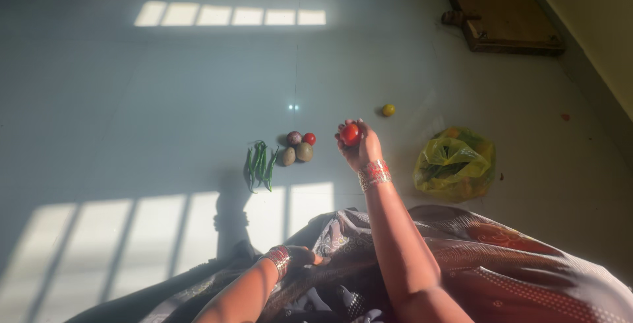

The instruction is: The person sits on the floor and wipes a tomato with a white cloth, then places it back among other vegetables. The person then picks up a garlic bulb and begins peeling its outer layers with both hands.

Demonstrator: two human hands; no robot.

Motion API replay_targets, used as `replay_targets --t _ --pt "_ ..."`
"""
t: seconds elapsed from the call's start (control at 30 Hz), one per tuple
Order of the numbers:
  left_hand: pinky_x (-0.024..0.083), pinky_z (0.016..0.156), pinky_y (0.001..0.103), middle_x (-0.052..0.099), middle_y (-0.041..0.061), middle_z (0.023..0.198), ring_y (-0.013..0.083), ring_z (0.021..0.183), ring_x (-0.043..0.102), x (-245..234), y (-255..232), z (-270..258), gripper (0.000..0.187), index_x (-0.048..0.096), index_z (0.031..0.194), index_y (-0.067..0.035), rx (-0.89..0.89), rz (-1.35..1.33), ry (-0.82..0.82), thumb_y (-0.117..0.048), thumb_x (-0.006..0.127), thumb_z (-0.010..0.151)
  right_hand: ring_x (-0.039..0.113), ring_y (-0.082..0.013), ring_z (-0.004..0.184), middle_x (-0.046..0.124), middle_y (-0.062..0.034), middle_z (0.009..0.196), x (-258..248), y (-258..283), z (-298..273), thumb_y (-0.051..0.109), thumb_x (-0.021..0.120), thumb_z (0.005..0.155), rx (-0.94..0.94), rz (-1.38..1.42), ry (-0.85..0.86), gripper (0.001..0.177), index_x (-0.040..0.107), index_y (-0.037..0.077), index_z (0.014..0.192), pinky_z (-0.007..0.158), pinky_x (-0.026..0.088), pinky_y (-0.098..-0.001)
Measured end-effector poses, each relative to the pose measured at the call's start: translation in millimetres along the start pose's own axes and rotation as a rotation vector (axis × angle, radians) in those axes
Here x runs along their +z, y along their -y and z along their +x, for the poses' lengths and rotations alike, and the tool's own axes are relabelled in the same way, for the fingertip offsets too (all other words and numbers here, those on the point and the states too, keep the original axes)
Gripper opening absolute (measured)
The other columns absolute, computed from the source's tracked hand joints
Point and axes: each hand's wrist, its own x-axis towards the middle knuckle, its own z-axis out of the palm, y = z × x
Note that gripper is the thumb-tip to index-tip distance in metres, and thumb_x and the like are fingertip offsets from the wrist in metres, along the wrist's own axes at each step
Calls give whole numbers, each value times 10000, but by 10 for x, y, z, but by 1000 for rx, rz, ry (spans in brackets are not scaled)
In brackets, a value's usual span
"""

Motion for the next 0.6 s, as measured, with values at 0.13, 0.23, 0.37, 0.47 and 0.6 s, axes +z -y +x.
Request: replay_targets --t 0.13,0.23,0.37,0.47,0.6 --pt "424 1063 381 567 169 1426 278 1300 554 135 -21 258 652 568 1320 -61 148 -160 -167 -554 649 901 630 -272 871 635 -148 1013 271 -213 -57 322 483 1039 5 29 34 268 578 73 1060 710 515 -355" --pt "440 1047 381 585 172 1392 277 1273 575 198 -172 639 638 573 1309 -59 417 -119 -435 -530 662 888 647 -263 901 651 -144 1029 369 -411 -164 313 480 1035 72 19 54 259 576 74 1056 705 515 -356" --pt "461 1025 381 610 176 1346 276 1237 603 271 -97 1082 619 579 1295 -57 542 8 -639 -498 679 872 650 -285 893 642 -152 1010 481 -500 -245 319 478 1024 119 119 55 276 576 62 1051 694 539 -369" --pt "477 1010 380 628 179 1312 275 1211 624 460 2 1262 606 584 1285 -55 415 85 -440 -473 691 859 638 -284 879 645 -138 1015 614 -441 -285 323 496 1019 97 124 53 273 582 67 1055 707 554 -363" --pt "498 988 380 652 183 1266 274 1175 652 635 55 1244 589 591 1270 -53 216 80 -65 -441 708 842 642 -294 877 645 -155 1007 765 -283 -364 307 517 1008 54 64 123 262 592 59 1046 677 530 -371"
